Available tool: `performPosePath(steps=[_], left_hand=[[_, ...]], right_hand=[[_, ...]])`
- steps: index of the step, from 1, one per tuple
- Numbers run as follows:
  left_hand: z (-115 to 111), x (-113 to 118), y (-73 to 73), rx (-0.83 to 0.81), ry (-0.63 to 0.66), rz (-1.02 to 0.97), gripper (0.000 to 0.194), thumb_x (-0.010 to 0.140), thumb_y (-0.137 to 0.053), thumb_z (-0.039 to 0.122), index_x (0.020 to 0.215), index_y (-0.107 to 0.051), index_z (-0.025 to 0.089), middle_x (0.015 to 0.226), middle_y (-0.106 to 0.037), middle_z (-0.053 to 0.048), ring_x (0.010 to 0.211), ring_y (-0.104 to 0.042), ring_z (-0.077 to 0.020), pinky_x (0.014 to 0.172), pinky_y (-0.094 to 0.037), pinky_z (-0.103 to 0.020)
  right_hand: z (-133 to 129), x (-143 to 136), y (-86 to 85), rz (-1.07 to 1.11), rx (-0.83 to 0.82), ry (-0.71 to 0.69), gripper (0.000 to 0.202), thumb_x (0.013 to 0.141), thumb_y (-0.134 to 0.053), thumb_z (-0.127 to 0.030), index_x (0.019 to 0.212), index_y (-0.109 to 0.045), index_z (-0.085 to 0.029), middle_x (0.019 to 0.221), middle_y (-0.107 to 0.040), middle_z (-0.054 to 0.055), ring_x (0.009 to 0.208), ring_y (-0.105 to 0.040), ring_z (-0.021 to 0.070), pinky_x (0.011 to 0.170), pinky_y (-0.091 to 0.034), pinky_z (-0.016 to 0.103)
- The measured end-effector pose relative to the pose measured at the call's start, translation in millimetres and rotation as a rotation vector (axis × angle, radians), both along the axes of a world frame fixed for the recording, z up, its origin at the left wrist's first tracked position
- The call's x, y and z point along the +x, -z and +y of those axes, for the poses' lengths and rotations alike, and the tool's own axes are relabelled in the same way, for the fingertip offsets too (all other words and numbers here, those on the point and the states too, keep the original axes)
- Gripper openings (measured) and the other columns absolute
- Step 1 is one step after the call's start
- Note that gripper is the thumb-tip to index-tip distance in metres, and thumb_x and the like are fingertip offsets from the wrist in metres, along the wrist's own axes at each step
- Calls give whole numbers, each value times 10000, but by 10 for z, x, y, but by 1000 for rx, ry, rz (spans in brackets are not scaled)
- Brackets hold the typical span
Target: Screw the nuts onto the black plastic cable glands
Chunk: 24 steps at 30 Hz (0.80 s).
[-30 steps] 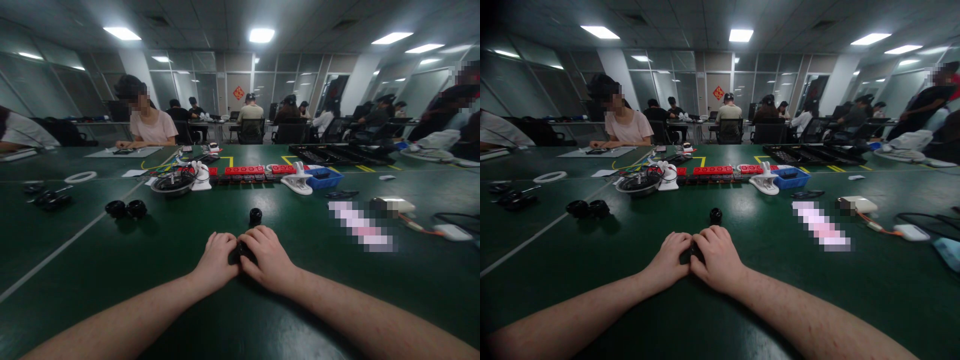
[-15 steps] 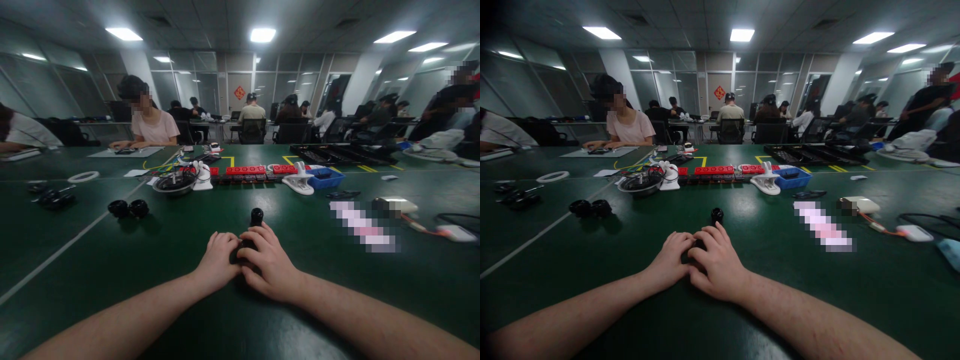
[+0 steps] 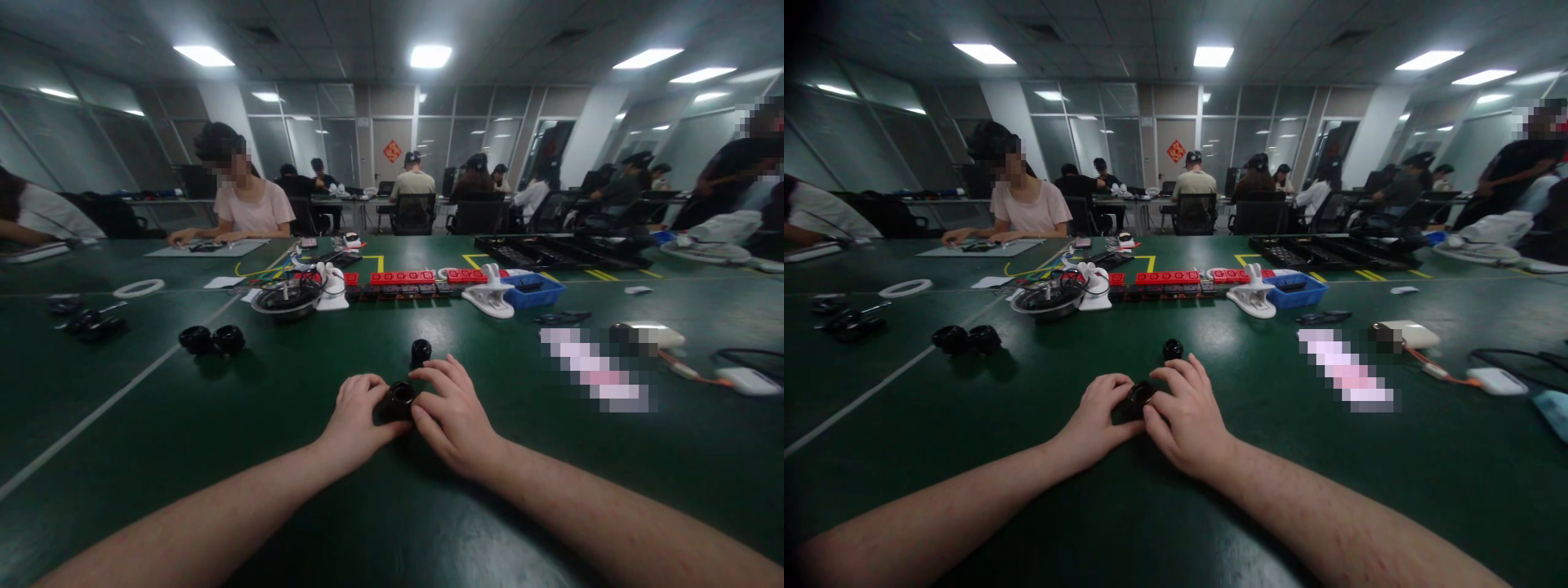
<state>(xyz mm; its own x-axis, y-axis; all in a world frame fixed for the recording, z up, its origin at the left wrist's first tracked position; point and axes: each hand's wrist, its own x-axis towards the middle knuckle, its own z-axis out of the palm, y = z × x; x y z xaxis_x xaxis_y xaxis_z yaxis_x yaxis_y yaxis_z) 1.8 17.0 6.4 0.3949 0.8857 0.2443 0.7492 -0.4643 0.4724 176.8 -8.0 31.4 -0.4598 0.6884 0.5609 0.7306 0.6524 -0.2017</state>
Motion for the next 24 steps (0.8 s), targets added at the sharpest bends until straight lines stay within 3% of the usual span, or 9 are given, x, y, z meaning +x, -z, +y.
performPosePath(steps=[6, 11, 17, 24], left_hand=[[-2, -7, -16, -10, 0, 9, 355, 653, -602, 444, 910, -558, 202, 954, -491, -35, 937, -423, -226, 831, -361, -393], [5, 4, 4, 0, 13, 17, 313, 655, -603, 408, 888, -558, 204, 936, -499, -30, 917, -431, -219, 832, -363, -389], [-11, 20, 3, 15, 22, 44, 239, 659, -595, 321, 863, -571, 197, 931, -501, -34, 916, -431, -218, 867, -341, -403], [-23, 25, -19, -14, 32, 36, 264, 662, -585, 325, 896, -566, 203, 956, -499, -36, 953, -430, -229, 926, -288, -454]], right_hand=[[49, -12, -27, -75, -28, 161, 267, 816, -420, -324, 708, -622, -188, 988, -574, 69, 1001, -423, 228, 962, -209, 460], [78, -58, -18, -140, -86, 178, 320, 798, -438, -431, 809, -615, -164, 974, -566, 85, 966, -426, 236, 921, -242, 444], [99, -125, -4, -136, -144, 194, 443, 728, -461, -575, 809, -597, -161, 844, -541, 78, 842, -437, 222, 729, -345, 367], [79, -167, -1, -59, -192, 192, 363, 754, -511, -419, 1000, -570, -158, 845, -568, 68, 843, -441, 211, 712, -354, 335]])
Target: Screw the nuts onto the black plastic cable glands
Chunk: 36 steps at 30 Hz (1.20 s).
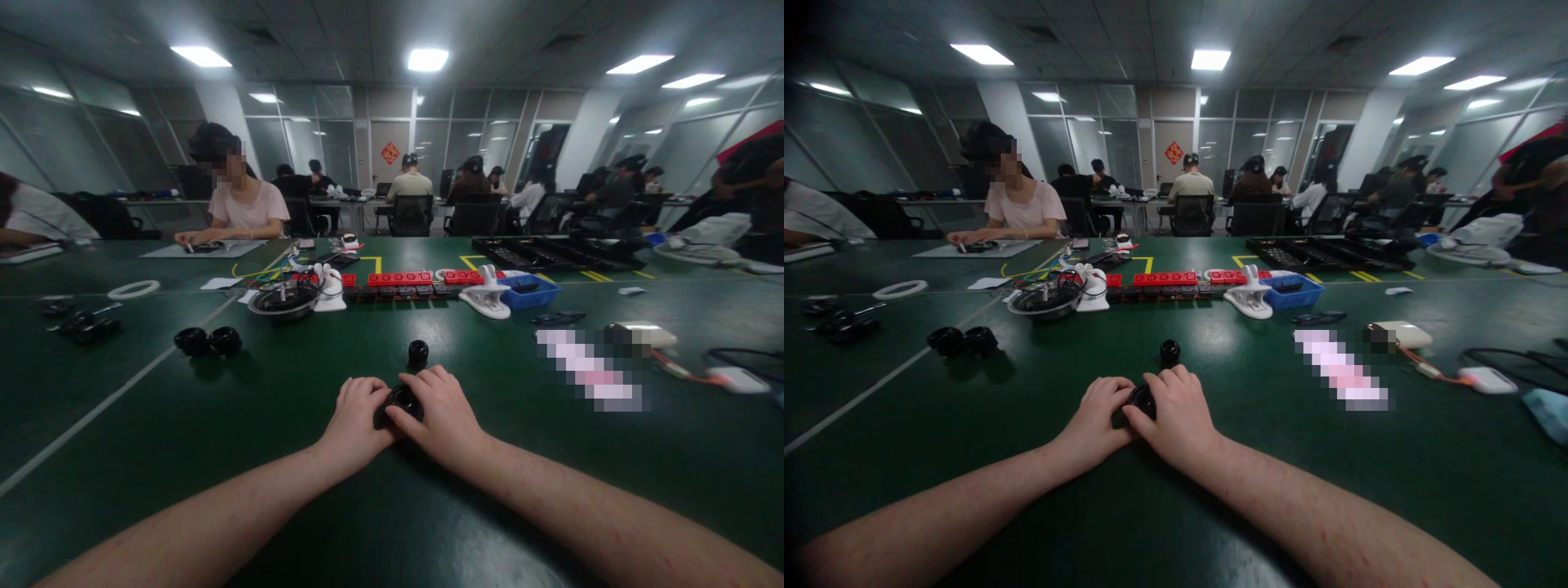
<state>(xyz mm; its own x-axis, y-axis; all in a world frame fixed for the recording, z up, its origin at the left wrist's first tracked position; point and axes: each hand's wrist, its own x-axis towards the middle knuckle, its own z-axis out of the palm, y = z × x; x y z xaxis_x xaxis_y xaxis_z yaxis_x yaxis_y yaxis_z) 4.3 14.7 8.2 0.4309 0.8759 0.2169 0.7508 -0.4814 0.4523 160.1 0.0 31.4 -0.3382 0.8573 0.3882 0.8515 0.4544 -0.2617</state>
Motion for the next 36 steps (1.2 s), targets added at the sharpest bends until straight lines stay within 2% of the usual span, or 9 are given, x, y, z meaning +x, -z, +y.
performPosePath(steps=[5, 11, 21, 28, 36], left_hand=[[-9, 8, -22, -9, 0, 5, 257, 664, -568, 298, 903, -560, 205, 942, -506, -35, 942, -439, -225, 926, -288, -462], [-13, 11, -26, 2, 10, 4, 226, 657, -554, 258, 876, -563, 204, 953, -507, -37, 946, -442, -228, 921, -296, -465], [5, 8, 1, -4, 31, 15, 252, 646, -562, 278, 886, -561, 199, 944, -516, -38, 926, -454, -224, 938, -276, -476], [-23, 9, -33, -33, 44, 8, 275, 654, -569, 292, 914, -555, 204, 950, -510, -34, 949, -452, -220, 983, -215, -470], [-39, 10, -88, -65, 52, -15, 286, 660, -546, 259, 939, -546, 199, 964, -516, -38, 946, -458, -224, 942, -288, -467]], right_hand=[[-20, 2, -10, -18, 32, -46, 267, 743, -520, -341, 939, -589, -172, 792, -564, 56, 809, -441, 200, 714, -339, 331], [-34, -14, 11, -43, 47, -72, 281, 756, -490, -297, 999, -559, -175, 801, -529, 55, 798, -429, 193, 718, -328, 325], [-43, -6, 16, -68, 45, -80, 248, 748, -496, -297, 956, -565, -179, 797, -508, 48, 790, -413, 184, 705, -321, 314], [-49, 12, 27, -60, 35, -89, 239, 754, -492, -302, 953, -554, -184, 800, -495, 46, 785, -414, 184, 704, -330, 314], [-84, 35, 15, -44, 7, -113, 246, 763, -484, -294, 973, -541, -178, 821, -493, 45, 799, -414, 180, 721, -337, 320]])
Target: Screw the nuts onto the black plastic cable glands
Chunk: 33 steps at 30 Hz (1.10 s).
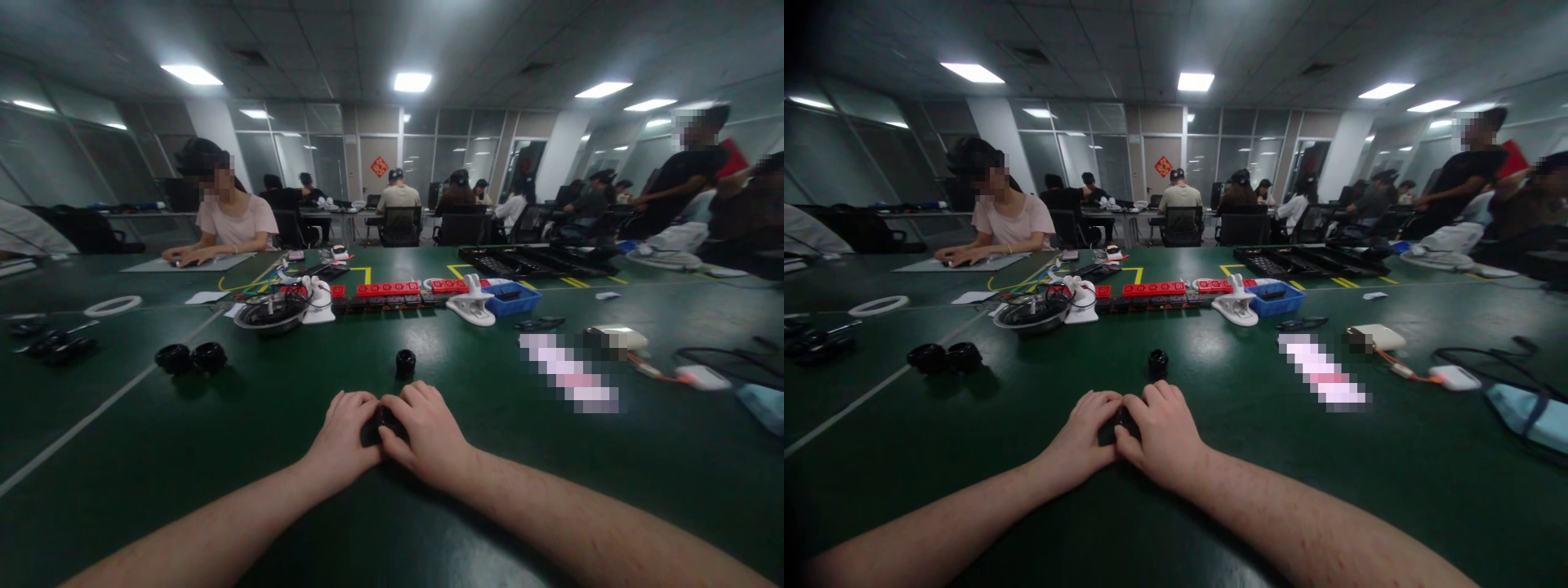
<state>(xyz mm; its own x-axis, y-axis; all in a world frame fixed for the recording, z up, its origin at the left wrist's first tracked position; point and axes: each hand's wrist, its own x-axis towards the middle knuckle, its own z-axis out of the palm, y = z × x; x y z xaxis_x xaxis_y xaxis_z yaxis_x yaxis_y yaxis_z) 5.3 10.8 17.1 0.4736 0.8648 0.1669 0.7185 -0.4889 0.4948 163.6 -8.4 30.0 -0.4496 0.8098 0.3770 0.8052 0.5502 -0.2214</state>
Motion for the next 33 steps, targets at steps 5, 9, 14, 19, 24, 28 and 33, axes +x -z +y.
performPosePath(steps=[5, 9, 14, 19, 24, 28, 33], left_hand=[[-12, -1, 12, 56, 19, -5, 278, 643, -562, 260, 916, -562, 208, 958, -525, -35, 944, -462, -229, 956, -270, -467], [-21, -4, 26, 95, 35, -20, 281, 640, -570, 263, 916, -567, 208, 952, -524, -36, 932, -465, -223, 946, -290, -451], [-33, -11, 39, 117, 68, -59, 268, 633, -581, 251, 897, -579, 202, 948, -522, -45, 918, -462, -221, 835, -400, -371], [-44, -18, 46, 122, 79, -72, 254, 655, -575, 285, 894, -584, 200, 947, -521, -49, 925, -460, -224, 824, -403, -367], [-58, -13, 37, 126, 77, -56, 260, 660, -583, 320, 890, -584, 198, 936, -524, -46, 908, -467, -219, 825, -400, -374], [-57, -19, 40, 129, 85, -44, 283, 658, -593, 340, 903, -579, 200, 933, -525, -37, 905, -465, -210, 814, -405, -359], [-65, -21, 13, 111, 66, -11, 324, 643, -606, 379, 904, -586, 188, 933, -524, -44, 898, -462, -217, 814, -399, -365]], right_hand=[[-41, 5, 13, 0, 18, 9, 243, 758, -488, -299, 963, -538, -178, 824, -492, 44, 808, -410, 182, 722, -337, 319], [-75, 7, 25, -13, 40, 18, 227, 755, -493, -311, 930, -540, -176, 815, -489, 41, 810, -408, 182, 716, -335, 313], [-102, 7, 17, -24, 61, 17, 228, 762, -485, -306, 936, -541, -168, 809, -495, 44, 803, -405, 182, 718, -329, 309], [-122, -8, 20, -35, 84, 41, 216, 756, -496, -292, 927, -543, -168, 810, -496, 42, 796, -401, 178, 701, -321, 298], [-129, -13, 29, -33, 101, 50, 203, 757, -494, -289, 912, -544, -167, 805, -495, 40, 789, -400, 175, 697, -317, 296], [-126, -7, 39, -27, 102, 40, 207, 763, -492, -295, 921, -541, -171, 810, -496, 37, 787, -402, 168, 701, -317, 292], [-122, -10, 33, -22, 98, 34, 198, 767, -492, -296, 912, -541, -170, 815, -495, 38, 791, -405, 169, 706, -321, 295]])
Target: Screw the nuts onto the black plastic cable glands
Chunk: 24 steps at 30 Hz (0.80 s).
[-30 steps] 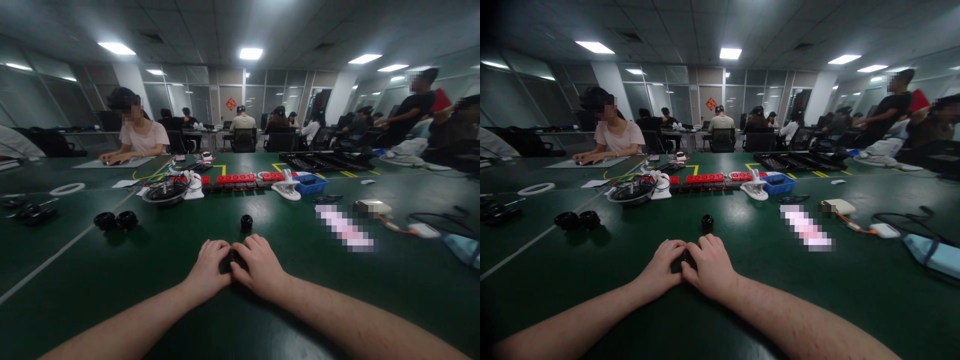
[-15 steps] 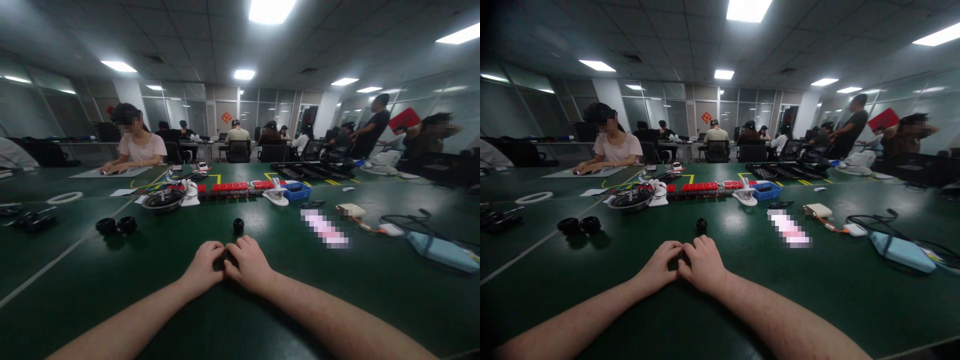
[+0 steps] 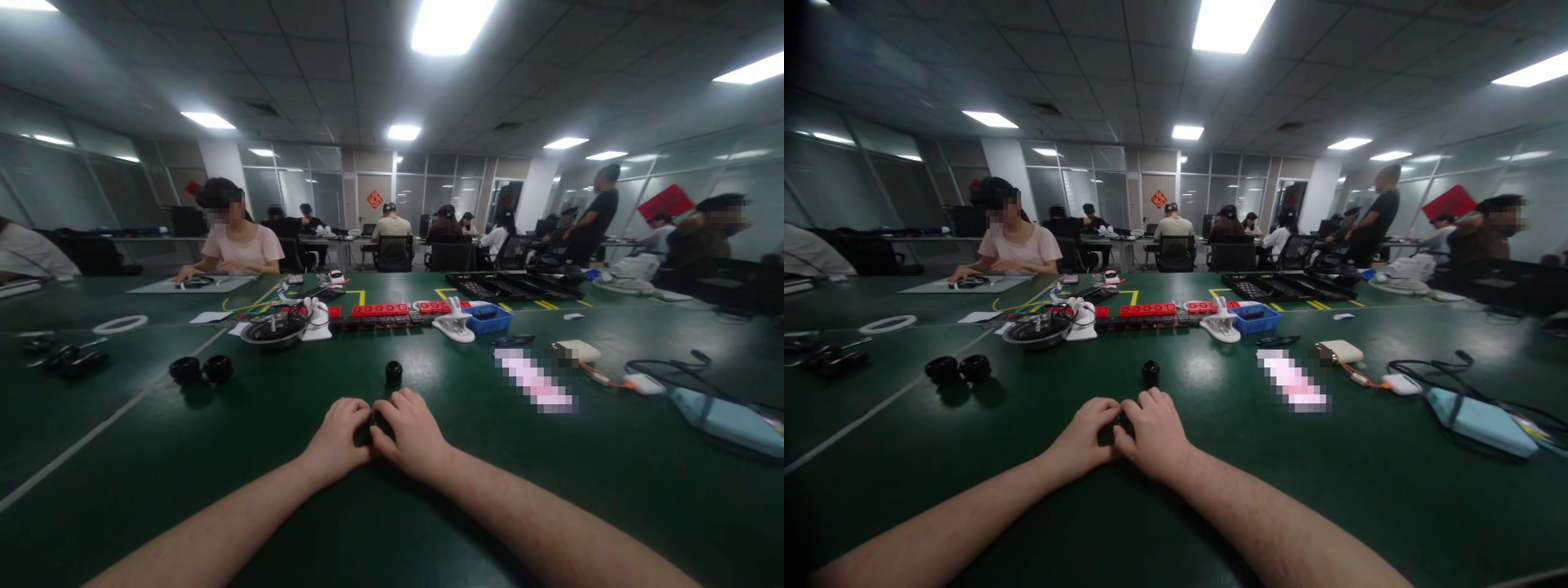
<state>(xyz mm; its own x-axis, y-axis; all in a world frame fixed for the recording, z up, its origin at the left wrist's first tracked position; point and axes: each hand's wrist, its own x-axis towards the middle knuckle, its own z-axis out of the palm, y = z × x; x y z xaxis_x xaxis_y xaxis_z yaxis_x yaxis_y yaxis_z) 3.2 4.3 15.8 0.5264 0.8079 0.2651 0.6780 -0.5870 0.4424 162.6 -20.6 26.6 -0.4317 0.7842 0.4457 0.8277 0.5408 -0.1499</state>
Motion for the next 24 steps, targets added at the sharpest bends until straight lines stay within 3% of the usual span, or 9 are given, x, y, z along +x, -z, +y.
performPosePath(steps=[6, 15, 24], left_hand=[[-18, 6, -22, -46, -3, -2, 299, 664, -582, 376, 911, -579, 207, 941, -513, -44, 905, -457, -222, 806, -399, -368], [47, -6, 66, -45, 15, -15, 285, 640, -603, 340, 887, -571, 202, 933, -509, -41, 897, -451, -215, 800, -389, -352], [23, 2, 12, -66, 5, -6, 278, 654, -584, 337, 897, -569, 203, 913, -509, -37, 877, -447, -209, 787, -382, -345]], right_hand=[[7, 4, -13, 3, -22, -15, 215, 767, -495, -287, 948, -533, -176, 814, -491, 36, 802, -410, 173, 717, -329, 302], [-12, 19, -31, 29, -64, -32, 210, 771, -482, -270, 960, -523, -187, 834, -486, 35, 808, -406, 171, 724, -334, 305], [-4, 36, -22, 63, -96, -28, 260, 770, -495, -289, 1011, -505, -191, 857, -503, 39, 826, -423, 179, 760, -343, 325]])
